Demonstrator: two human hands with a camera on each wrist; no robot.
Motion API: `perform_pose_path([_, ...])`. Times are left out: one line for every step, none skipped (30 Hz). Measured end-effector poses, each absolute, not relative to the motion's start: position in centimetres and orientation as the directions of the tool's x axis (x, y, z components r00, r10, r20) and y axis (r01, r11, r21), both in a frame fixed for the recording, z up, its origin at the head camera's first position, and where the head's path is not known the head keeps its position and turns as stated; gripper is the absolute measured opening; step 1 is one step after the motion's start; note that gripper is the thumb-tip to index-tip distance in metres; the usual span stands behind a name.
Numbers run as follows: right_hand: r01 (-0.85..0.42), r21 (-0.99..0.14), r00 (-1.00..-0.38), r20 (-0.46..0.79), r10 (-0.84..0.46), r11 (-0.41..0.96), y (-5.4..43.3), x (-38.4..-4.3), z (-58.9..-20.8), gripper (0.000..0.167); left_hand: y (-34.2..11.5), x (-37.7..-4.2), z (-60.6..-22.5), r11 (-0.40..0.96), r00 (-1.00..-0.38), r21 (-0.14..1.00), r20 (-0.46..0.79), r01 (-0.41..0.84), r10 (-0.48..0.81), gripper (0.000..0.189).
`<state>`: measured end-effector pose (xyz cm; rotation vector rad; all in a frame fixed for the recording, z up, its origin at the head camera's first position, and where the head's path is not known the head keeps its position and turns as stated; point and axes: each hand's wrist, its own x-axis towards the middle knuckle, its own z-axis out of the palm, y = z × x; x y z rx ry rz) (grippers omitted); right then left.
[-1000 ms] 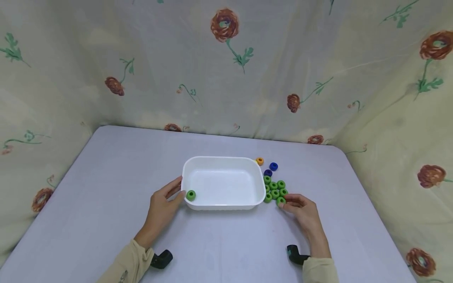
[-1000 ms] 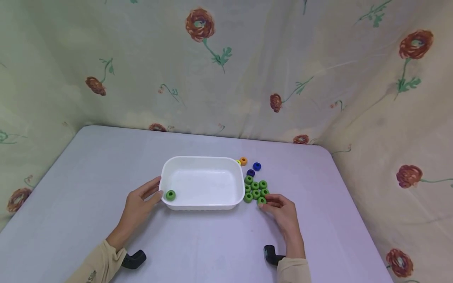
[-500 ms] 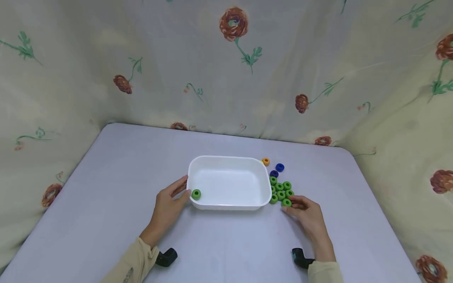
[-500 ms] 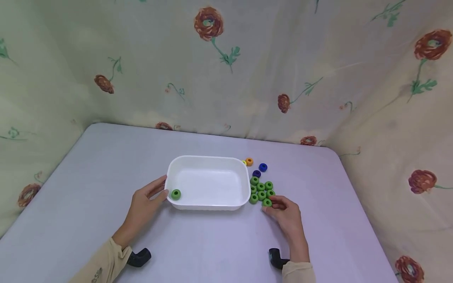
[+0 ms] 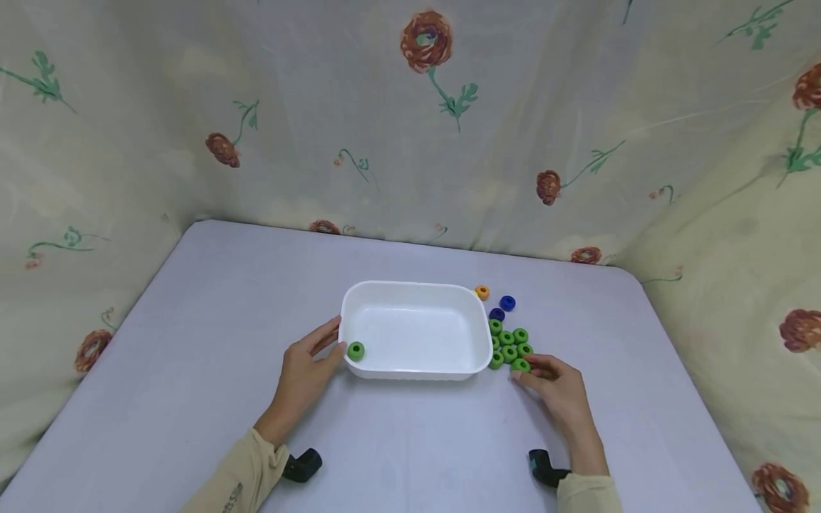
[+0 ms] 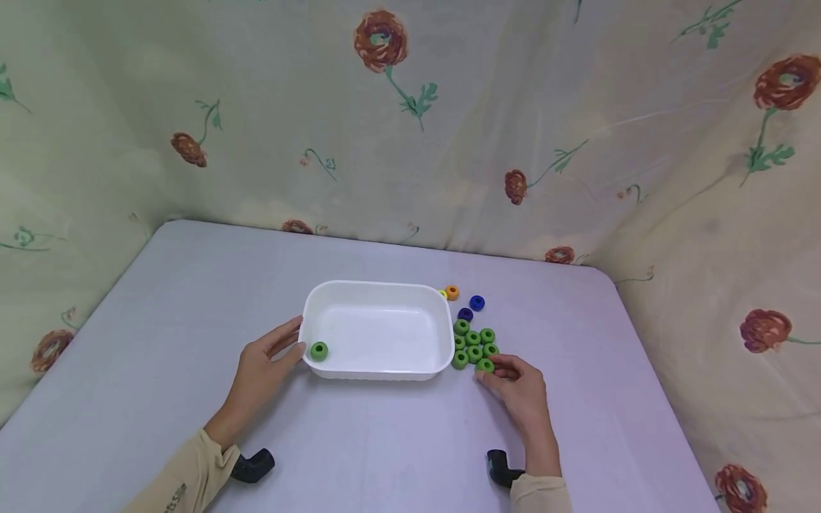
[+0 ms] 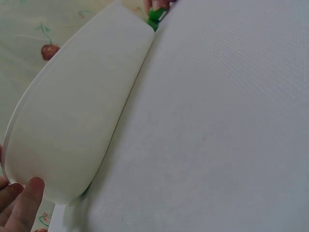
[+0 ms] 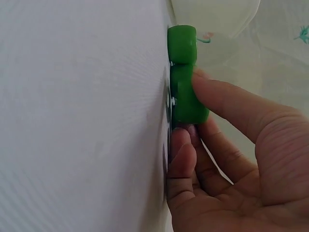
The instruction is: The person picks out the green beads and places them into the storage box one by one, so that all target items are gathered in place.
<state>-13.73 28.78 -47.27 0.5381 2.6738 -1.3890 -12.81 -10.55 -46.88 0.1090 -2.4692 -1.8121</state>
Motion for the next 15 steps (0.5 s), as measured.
perform_pose_path([0.343,-0.781,-0.935,-0.23,0.271,0.522,28.8,-13.7,-47.2,0.052,-10.6,-12.8,-46.8,0.3,-0.995,0.954,0.018,-0.013,-0.101,0.051])
perform_pose_path([0.344,-0.784,-0.934,-0.23,0.272,0.517,28.8,-13.7,-47.0,0.053,-10.6,-12.8,-46.8,0.301,-0.995,0.953,0.015,-0.016,-0.1,0.051])
perform_pose_path([0.345,-0.786,-0.934,-0.231,0.273,0.514,28.9,-13.6,-46.9,0.053,-10.6,-12.9,-46.8,0.302,-0.995,0.953,0.013,-0.018,-0.1,0.051])
perform_pose_path([0.346,-0.785,-0.933,-0.232,0.274,0.513,28.9,-13.6,-46.8,0.054,-10.6,-12.9,-46.8,0.302,-0.995,0.953,0.013,-0.018,-0.1,0.051])
perform_pose_path([0.347,-0.786,-0.932,-0.232,0.277,0.512,29.0,-13.6,-46.7,0.055,-10.6,-12.9,-46.8,0.301,-0.995,0.953,0.012,-0.019,-0.1,0.051])
perform_pose_path([0.35,-0.787,-0.931,-0.231,0.283,0.508,29.0,-13.6,-46.6,0.055,-10.6,-12.9,-46.8,0.299,-0.995,0.954,0.012,-0.019,-0.1,0.051])
perform_pose_path([0.349,-0.792,-0.93,-0.227,0.29,0.5,29.0,-13.5,-46.5,0.055,-10.6,-12.9,-46.7,0.298,-0.995,0.954,0.011,-0.019,-0.1,0.051])
perform_pose_path([0.35,-0.794,-0.928,-0.222,0.298,0.497,29.1,-13.5,-46.4,0.054,-10.6,-12.9,-46.7,0.295,-0.995,0.955,0.011,-0.02,-0.101,0.051])
perform_pose_path([0.349,-0.797,-0.927,-0.216,0.308,0.493,29.1,-13.5,-46.3,0.054,-10.6,-12.9,-46.7,0.295,-0.995,0.955,0.012,-0.019,-0.102,0.051])
perform_pose_path([0.347,-0.801,-0.925,-0.208,0.317,0.487,29.1,-13.4,-46.2,0.053,-10.6,-12.8,-46.7,0.296,-0.995,0.955,0.016,-0.016,-0.102,0.05])
perform_pose_path([0.344,-0.807,-0.923,-0.199,0.328,0.48,29.0,-13.4,-46.1,0.052,-10.6,-12.8,-46.7,0.297,-0.995,0.955,0.018,-0.013,-0.102,0.05])
perform_pose_path([0.339,-0.814,-0.922,-0.187,0.339,0.472,29.0,-13.4,-46.0,0.051,-10.6,-12.8,-46.7,0.298,-0.995,0.955,0.021,-0.011,-0.102,0.05])
perform_pose_path([0.332,-0.819,-0.921,-0.174,0.35,0.467,28.9,-13.3,-45.9,0.051,-10.5,-12.8,-46.7,0.298,-0.995,0.954,0.023,-0.008,-0.101,0.05])
perform_pose_path([0.328,-0.824,-0.917,-0.161,0.364,0.462,28.8,-13.3,-45.8,0.05,-10.5,-12.7,-46.7,0.297,-0.995,0.955,0.023,-0.008,-0.101,0.051])
perform_pose_path([0.318,-0.834,-0.915,-0.146,0.376,0.451,28.6,-13.3,-45.6,0.049,-10.6,-12.7,-46.8,0.295,-0.995,0.955,0.021,-0.01,-0.102,0.051])
